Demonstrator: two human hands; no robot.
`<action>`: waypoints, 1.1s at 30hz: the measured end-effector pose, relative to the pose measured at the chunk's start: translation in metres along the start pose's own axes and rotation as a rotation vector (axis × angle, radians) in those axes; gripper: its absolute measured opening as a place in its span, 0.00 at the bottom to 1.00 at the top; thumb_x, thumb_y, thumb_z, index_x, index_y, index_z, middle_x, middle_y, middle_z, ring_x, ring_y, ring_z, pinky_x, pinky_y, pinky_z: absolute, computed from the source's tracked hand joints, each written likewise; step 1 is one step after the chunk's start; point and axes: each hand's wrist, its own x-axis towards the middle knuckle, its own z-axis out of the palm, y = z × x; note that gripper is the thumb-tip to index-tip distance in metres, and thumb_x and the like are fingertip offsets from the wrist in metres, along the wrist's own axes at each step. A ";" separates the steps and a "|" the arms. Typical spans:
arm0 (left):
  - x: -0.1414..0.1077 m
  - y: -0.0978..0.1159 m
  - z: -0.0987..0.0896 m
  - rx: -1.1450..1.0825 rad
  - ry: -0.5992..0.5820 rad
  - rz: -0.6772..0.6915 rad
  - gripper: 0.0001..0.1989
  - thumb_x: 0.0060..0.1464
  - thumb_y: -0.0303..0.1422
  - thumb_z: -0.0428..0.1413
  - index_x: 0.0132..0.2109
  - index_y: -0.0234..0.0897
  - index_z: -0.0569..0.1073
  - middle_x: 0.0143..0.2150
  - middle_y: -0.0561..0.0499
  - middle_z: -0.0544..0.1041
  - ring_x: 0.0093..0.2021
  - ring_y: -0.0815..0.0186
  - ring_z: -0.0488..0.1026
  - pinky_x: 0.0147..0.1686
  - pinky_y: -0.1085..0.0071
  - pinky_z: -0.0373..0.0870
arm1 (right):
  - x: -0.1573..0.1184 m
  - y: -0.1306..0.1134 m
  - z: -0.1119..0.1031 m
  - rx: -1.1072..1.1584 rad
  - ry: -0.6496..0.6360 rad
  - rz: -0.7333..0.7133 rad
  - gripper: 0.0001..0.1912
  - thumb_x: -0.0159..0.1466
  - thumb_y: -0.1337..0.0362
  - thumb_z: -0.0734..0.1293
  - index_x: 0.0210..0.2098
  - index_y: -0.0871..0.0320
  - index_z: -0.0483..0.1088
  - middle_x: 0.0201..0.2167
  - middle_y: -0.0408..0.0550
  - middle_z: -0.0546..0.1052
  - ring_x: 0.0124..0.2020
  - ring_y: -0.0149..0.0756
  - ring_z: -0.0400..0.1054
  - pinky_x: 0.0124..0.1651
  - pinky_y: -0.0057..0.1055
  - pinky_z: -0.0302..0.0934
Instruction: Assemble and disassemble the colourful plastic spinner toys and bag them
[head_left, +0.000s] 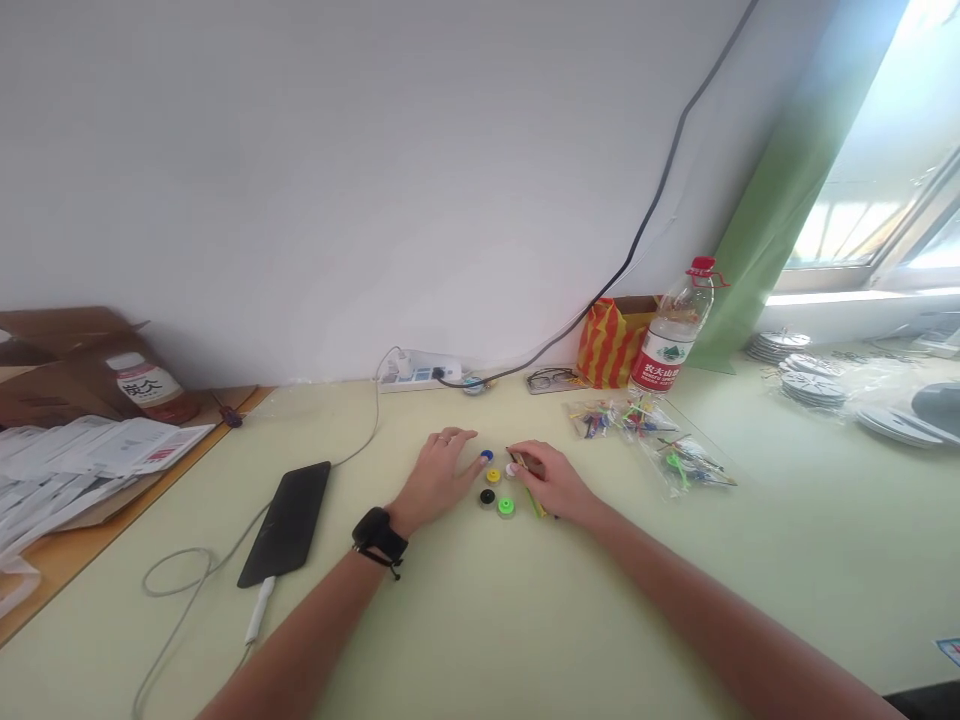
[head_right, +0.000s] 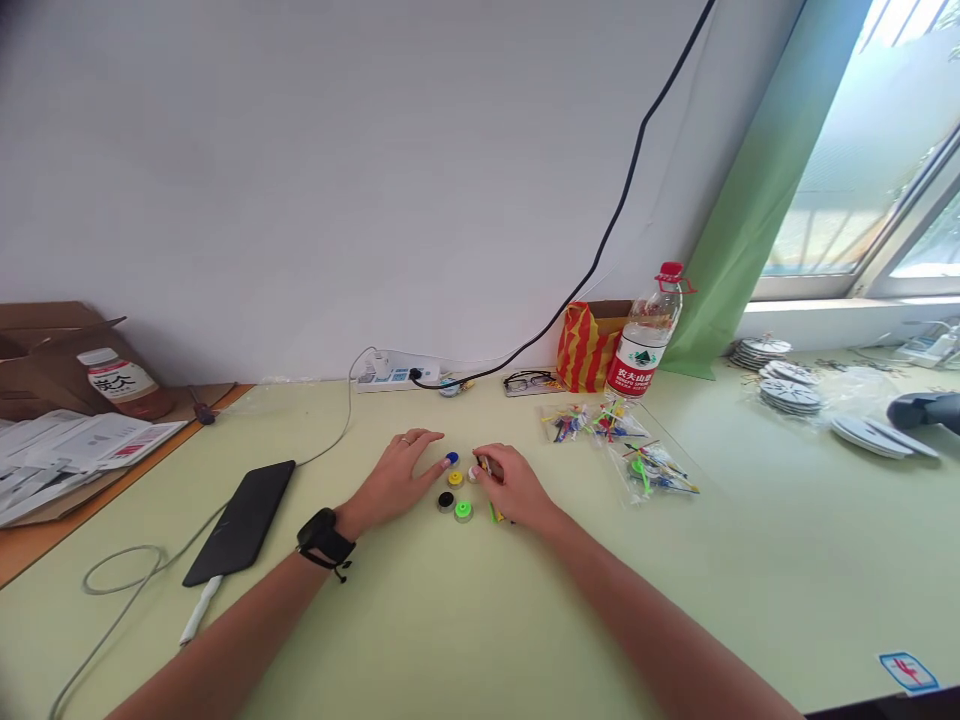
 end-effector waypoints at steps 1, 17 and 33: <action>-0.006 0.001 0.005 -0.002 0.004 0.020 0.23 0.67 0.45 0.54 0.64 0.43 0.70 0.64 0.42 0.71 0.67 0.50 0.63 0.65 0.50 0.62 | 0.000 0.001 0.000 0.028 -0.001 0.003 0.16 0.67 0.60 0.67 0.53 0.56 0.74 0.45 0.51 0.77 0.43 0.39 0.71 0.46 0.37 0.70; -0.038 0.009 0.001 -0.060 -0.190 0.065 0.37 0.64 0.53 0.56 0.75 0.50 0.57 0.79 0.47 0.50 0.77 0.50 0.50 0.72 0.49 0.56 | -0.014 0.004 -0.008 -0.183 0.032 -0.095 0.10 0.66 0.64 0.68 0.47 0.53 0.77 0.46 0.52 0.75 0.49 0.45 0.69 0.53 0.44 0.66; -0.039 0.026 0.009 -0.135 -0.018 0.245 0.11 0.66 0.34 0.56 0.52 0.43 0.81 0.34 0.51 0.77 0.36 0.64 0.74 0.40 0.67 0.72 | -0.016 0.013 -0.019 -0.351 0.100 -0.097 0.23 0.64 0.75 0.61 0.55 0.53 0.72 0.47 0.52 0.75 0.49 0.44 0.71 0.54 0.43 0.67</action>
